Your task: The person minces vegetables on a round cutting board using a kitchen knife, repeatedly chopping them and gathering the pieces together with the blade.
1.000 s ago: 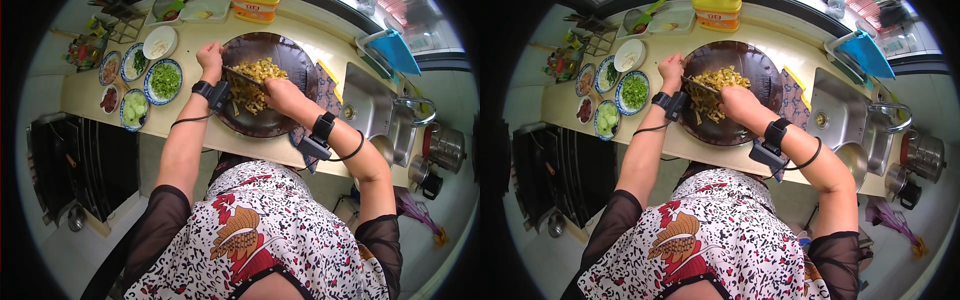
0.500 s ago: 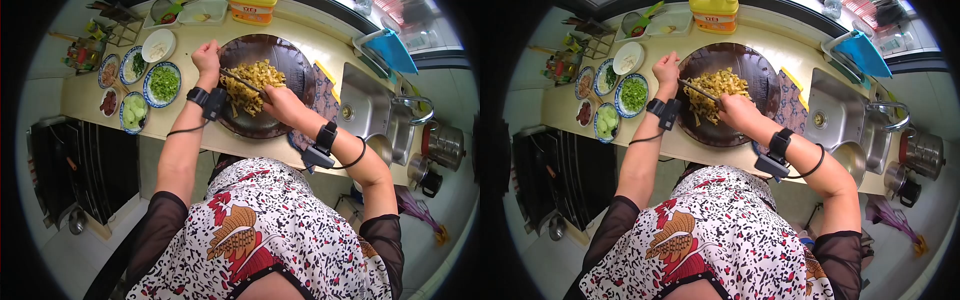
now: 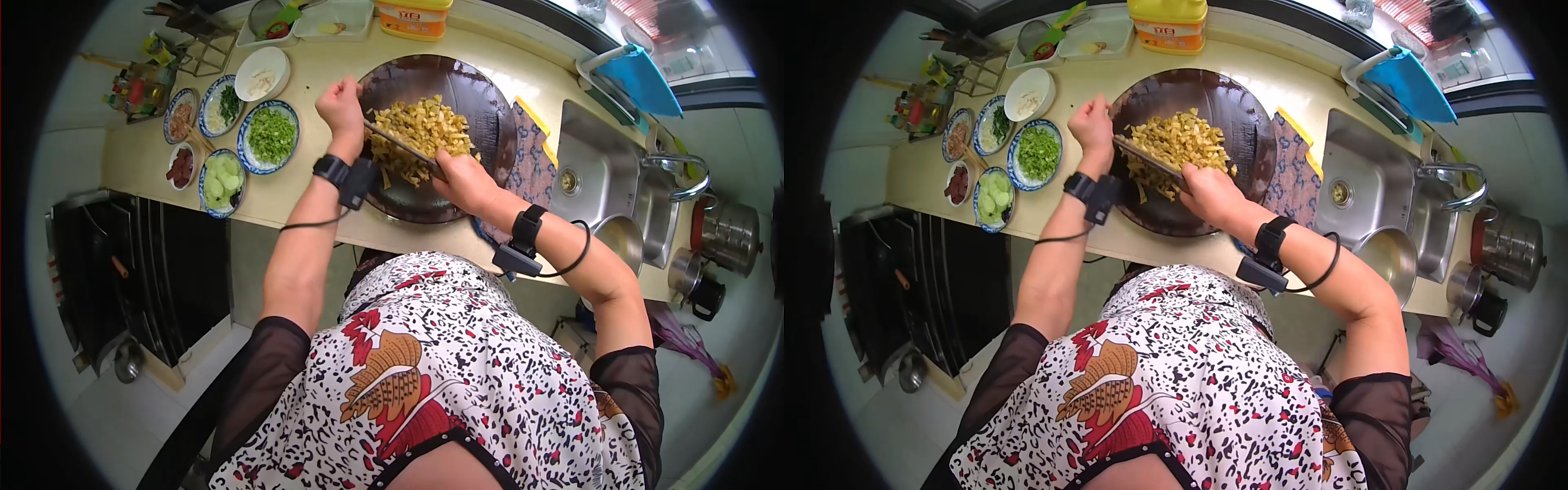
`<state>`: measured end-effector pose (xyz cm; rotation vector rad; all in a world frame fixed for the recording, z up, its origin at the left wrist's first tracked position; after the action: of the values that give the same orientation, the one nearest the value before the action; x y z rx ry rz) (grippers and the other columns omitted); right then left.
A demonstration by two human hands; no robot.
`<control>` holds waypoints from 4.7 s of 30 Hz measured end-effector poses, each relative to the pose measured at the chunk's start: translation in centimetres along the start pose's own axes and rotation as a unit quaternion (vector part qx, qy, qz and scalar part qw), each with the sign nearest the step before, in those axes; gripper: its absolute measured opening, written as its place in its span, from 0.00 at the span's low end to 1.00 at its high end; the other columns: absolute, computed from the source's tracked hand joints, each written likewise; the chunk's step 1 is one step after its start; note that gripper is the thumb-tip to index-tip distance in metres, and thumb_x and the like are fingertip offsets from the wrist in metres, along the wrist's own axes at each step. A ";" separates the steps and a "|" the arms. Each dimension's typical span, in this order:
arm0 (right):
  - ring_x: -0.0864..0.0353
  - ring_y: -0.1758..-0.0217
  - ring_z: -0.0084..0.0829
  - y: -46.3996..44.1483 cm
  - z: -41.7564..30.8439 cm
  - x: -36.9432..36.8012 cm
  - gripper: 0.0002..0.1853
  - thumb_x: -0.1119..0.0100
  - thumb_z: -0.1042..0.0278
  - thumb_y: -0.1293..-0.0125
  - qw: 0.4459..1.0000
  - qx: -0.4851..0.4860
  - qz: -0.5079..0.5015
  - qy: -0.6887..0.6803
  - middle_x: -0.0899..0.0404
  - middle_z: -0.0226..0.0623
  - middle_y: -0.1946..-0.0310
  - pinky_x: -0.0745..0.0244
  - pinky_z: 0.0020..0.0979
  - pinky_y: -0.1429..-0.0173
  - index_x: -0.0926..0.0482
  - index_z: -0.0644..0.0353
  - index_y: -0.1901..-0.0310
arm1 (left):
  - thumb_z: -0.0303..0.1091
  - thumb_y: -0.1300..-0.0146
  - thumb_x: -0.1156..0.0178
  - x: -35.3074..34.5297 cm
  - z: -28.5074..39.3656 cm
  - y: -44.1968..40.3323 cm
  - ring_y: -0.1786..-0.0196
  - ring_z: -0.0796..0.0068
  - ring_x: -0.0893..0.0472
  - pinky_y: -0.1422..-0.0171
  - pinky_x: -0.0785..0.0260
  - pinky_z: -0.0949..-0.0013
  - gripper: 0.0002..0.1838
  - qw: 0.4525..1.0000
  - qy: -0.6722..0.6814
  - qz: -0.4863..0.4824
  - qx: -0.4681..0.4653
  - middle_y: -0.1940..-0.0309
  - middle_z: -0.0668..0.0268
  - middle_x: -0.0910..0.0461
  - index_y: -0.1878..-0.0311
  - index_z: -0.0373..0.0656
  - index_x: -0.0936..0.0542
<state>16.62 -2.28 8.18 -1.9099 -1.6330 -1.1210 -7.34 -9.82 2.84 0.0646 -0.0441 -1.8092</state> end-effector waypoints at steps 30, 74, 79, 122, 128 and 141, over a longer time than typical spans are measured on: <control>0.20 0.62 0.55 -1.5 2.4 -0.9 0.13 0.39 0.67 0.43 0.997 -0.007 0.044 0.057 0.21 0.54 0.71 0.26 0.50 0.55 0.31 0.65 0.63 | 0.34 0.37 0.38 -2.0 -0.7 -1.0 0.78 0.86 0.31 0.71 0.41 0.78 0.14 0.997 0.045 -0.012 -0.057 0.83 0.72 0.25 0.77 0.37 0.20; 0.20 0.65 0.58 0.7 -1.8 -5.2 0.11 0.42 0.73 0.43 1.000 -0.020 -0.004 0.014 0.22 0.58 0.74 0.25 0.51 0.59 0.33 0.69 0.63 | 0.37 0.37 0.37 3.3 -2.2 1.0 0.86 0.88 0.39 0.81 0.52 0.78 0.17 0.997 -0.047 -0.046 -0.033 0.89 0.78 0.36 0.80 0.40 0.24; 0.21 0.65 0.59 1.4 -1.8 -4.6 0.12 0.43 0.71 0.42 1.000 -0.001 0.007 0.024 0.22 0.57 0.75 0.25 0.51 0.58 0.34 0.69 0.63 | 0.37 0.37 0.37 2.9 -0.6 1.4 0.87 0.88 0.40 0.82 0.52 0.78 0.16 0.999 -0.016 -0.010 -0.045 0.89 0.77 0.36 0.79 0.40 0.25; 0.20 0.62 0.57 0.5 0.0 -4.1 0.14 0.39 0.70 0.43 0.999 -0.023 -0.038 -0.017 0.22 0.57 0.73 0.25 0.50 0.56 0.33 0.67 0.62 | 0.35 0.38 0.39 2.3 -2.1 1.2 0.80 0.89 0.34 0.74 0.44 0.79 0.17 0.999 -0.021 -0.034 0.017 0.86 0.74 0.28 0.80 0.36 0.24; 0.21 0.65 0.58 0.5 -1.4 -2.0 0.13 0.40 0.70 0.44 0.998 -0.021 0.009 -0.053 0.22 0.57 0.74 0.25 0.49 0.58 0.33 0.67 0.64 | 0.36 0.36 0.39 0.7 0.3 -0.2 0.90 0.86 0.40 0.84 0.52 0.76 0.14 0.997 -0.054 -0.053 -0.018 0.89 0.75 0.34 0.76 0.38 0.23; 0.20 0.64 0.57 -1.0 1.5 -2.8 0.15 0.40 0.70 0.43 0.998 -0.042 0.033 -0.037 0.22 0.56 0.74 0.25 0.50 0.57 0.34 0.67 0.61 | 0.33 0.38 0.38 -2.4 -0.2 -1.1 0.78 0.90 0.35 0.72 0.45 0.79 0.16 0.997 0.029 -0.066 -0.002 0.84 0.77 0.28 0.80 0.37 0.22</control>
<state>16.21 -2.68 4.92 -2.0668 -1.5718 -1.1218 -7.79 -7.24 2.64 0.1190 0.0051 -1.9393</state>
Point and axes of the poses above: each hand's wrist, its own y-axis away from the middle knuckle, its own x-axis out of the back of the hand, z = x × y, the point moved 3 cm from there along -y, towards the middle knuckle
